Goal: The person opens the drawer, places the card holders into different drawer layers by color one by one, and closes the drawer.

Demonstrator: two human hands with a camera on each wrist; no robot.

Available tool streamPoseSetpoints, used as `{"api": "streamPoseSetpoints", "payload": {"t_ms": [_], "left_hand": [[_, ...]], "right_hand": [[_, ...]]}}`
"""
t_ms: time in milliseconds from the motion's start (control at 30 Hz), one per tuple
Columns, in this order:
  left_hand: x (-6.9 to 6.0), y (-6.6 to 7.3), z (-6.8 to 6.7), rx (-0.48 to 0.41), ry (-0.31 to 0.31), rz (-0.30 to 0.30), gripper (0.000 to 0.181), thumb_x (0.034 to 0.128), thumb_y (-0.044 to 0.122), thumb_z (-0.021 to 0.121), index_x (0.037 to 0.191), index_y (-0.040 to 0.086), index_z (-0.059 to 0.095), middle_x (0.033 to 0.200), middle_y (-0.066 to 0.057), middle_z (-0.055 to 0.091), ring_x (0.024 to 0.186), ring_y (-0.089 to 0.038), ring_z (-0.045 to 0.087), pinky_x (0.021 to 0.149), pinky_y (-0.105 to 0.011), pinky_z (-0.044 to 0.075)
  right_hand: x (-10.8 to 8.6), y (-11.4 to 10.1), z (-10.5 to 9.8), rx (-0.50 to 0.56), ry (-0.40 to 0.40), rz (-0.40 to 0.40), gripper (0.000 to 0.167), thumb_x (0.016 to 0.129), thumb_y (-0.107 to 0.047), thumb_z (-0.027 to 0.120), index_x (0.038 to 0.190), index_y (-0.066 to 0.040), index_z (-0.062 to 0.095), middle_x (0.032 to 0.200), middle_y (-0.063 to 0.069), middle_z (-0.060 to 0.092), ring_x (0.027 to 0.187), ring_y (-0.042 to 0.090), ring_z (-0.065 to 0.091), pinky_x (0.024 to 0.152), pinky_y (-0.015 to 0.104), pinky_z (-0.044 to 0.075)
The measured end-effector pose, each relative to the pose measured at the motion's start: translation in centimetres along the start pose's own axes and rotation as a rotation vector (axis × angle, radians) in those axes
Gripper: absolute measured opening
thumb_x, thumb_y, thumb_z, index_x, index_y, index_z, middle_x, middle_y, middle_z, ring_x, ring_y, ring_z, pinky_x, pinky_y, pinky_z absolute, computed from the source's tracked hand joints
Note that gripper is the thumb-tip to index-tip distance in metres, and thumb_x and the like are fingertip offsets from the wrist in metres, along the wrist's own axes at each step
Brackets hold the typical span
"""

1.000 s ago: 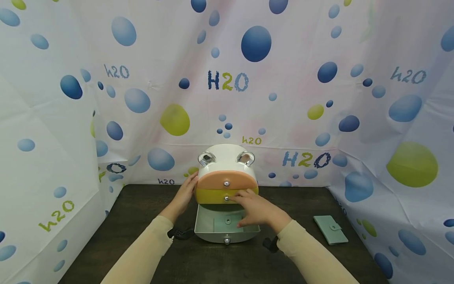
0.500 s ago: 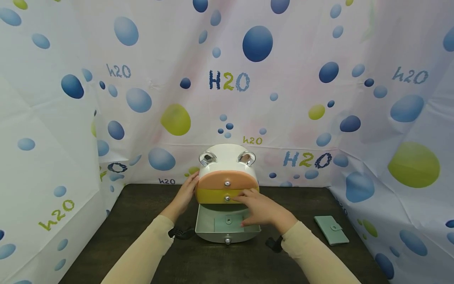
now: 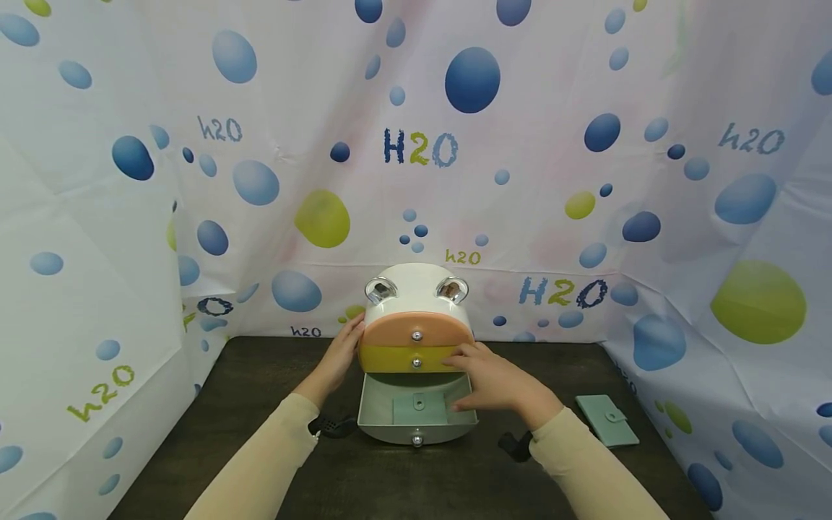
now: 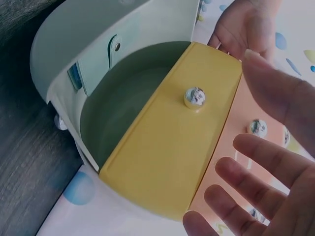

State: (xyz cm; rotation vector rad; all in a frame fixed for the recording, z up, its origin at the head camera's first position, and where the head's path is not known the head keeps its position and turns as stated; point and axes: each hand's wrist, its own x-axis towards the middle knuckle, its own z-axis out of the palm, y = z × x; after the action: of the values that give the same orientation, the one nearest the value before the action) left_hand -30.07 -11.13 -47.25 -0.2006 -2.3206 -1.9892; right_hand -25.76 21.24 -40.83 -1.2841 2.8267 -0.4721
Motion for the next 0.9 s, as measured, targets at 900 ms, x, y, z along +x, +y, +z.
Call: {"api": "streamPoseSetpoints", "payload": {"t_ms": [900], "left_hand": [[-0.2,0.1,0.0,0.016,0.014,-0.014,0.062,0.1083,0.043,0.039,0.159,0.009,0.026,0.163,-0.014,0.027,0.149,-0.036,0.021,0.118,-0.059,0.022]], "right_hand": [[-5.2,3.6,-1.7,0.036,0.088,0.164,0.069,0.076,-0.034,0.088,0.136,-0.010,0.062,0.131,0.013,0.056,0.122,0.040,0.050,0.097,0.059,0.047]]}}
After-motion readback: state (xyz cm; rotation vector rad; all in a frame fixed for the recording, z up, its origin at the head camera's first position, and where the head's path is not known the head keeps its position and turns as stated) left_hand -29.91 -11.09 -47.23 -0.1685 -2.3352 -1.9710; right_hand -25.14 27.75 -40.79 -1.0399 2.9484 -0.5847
